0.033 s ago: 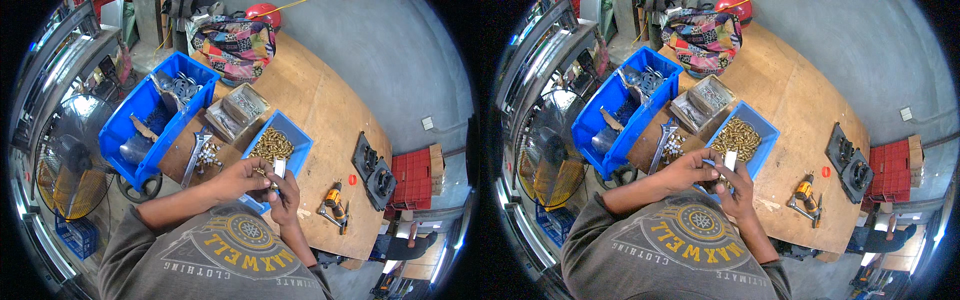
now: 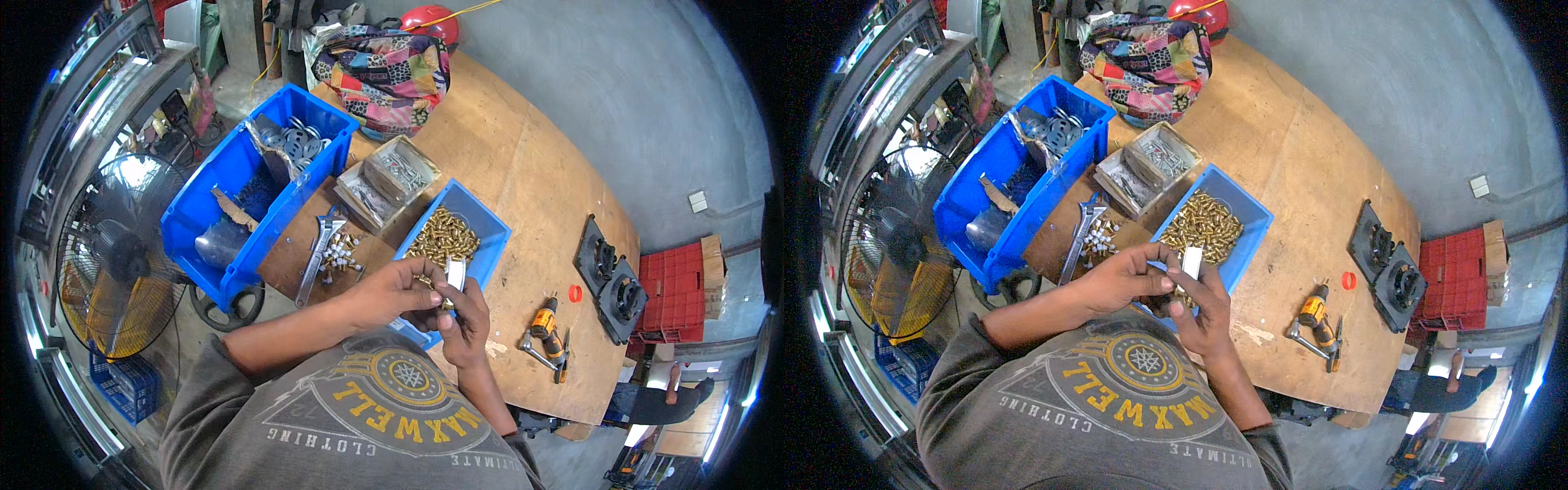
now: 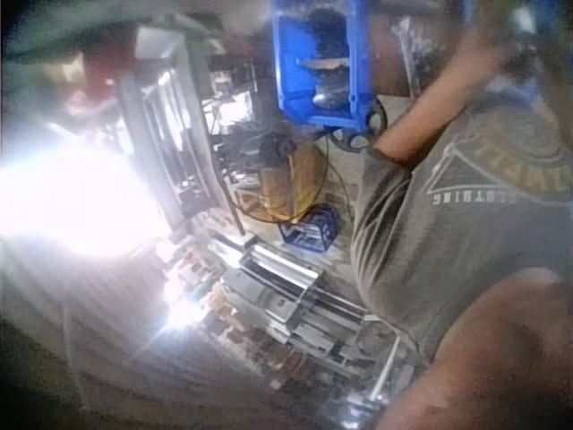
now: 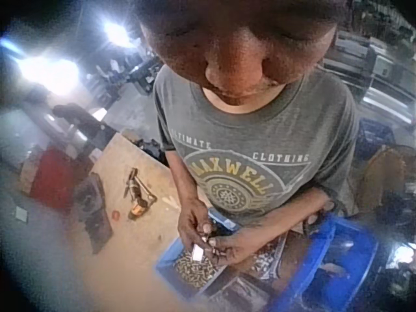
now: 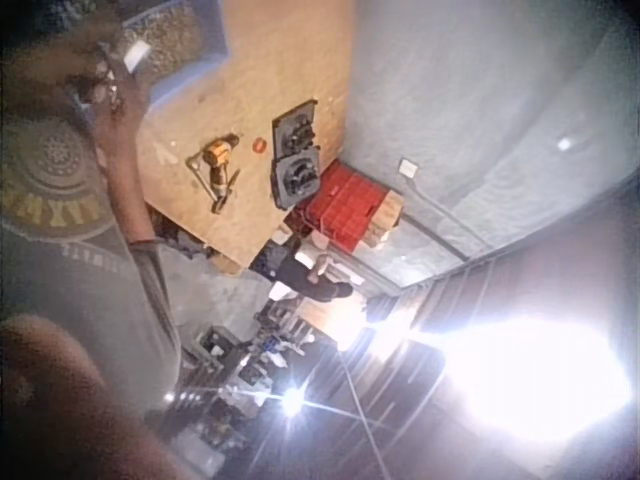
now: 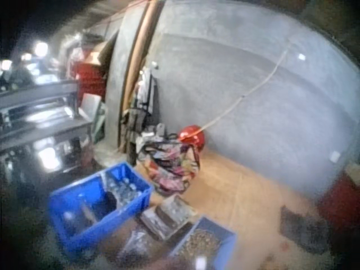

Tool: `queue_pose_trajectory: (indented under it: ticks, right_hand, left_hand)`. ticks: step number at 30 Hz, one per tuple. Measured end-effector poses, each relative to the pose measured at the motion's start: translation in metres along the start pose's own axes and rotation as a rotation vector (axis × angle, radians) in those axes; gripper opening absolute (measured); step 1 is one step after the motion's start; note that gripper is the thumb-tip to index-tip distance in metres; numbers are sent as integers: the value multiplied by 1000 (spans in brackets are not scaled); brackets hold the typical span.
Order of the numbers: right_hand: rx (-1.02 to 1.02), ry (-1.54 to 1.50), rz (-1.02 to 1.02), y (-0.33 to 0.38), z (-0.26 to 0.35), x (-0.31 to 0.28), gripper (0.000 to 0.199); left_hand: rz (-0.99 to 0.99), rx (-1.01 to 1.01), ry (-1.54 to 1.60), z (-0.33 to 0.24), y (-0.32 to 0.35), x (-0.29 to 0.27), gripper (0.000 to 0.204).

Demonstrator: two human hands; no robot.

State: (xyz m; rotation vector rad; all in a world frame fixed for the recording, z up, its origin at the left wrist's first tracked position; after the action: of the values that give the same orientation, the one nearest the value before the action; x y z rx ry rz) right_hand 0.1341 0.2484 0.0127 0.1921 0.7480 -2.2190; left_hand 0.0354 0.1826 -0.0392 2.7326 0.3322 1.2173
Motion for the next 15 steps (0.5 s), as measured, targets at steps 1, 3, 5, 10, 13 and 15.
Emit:
queue_pose_trajectory:
  ticks: [1, 3, 5, 10, 13, 15]
  right_hand:
    - [-2, -15, 10, 0, 1, -1, 40]
    - [3, -56, 22, -2, 2, -2, 40]
    - [16, -77, 33, -3, 1, -2, 39]
    - [-87, 33, 37, -10, 7, -4, 36]
    - [-105, 78, 43, -11, 12, -3, 37]
    - [-84, 124, 58, -10, 13, -2, 36]
  left_hand:
    - [-1, -24, 11, -1, 1, 1, 16]
    - [47, -50, 40, -4, 4, 4, 18]
    - [61, -52, 16, -7, 7, 6, 20]
    - [69, 49, -118, -21, 7, 9, 28]
    - [91, 83, -199, -25, 5, 14, 33]
    - [44, 84, -325, -27, 3, 11, 34]
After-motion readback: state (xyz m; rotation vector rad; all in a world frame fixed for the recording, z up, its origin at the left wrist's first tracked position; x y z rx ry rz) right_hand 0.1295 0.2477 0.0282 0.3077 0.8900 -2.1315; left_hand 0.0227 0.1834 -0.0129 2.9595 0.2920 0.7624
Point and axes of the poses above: each hand's wrist, its own y-axis away from the middle knuckle, its own x-axis out of the palm, z = x × y, the point moved 7 cm from there along -y, towards the middle knuckle, and after that the axes turned 9 degrees about -z, right-handed, at the moved point
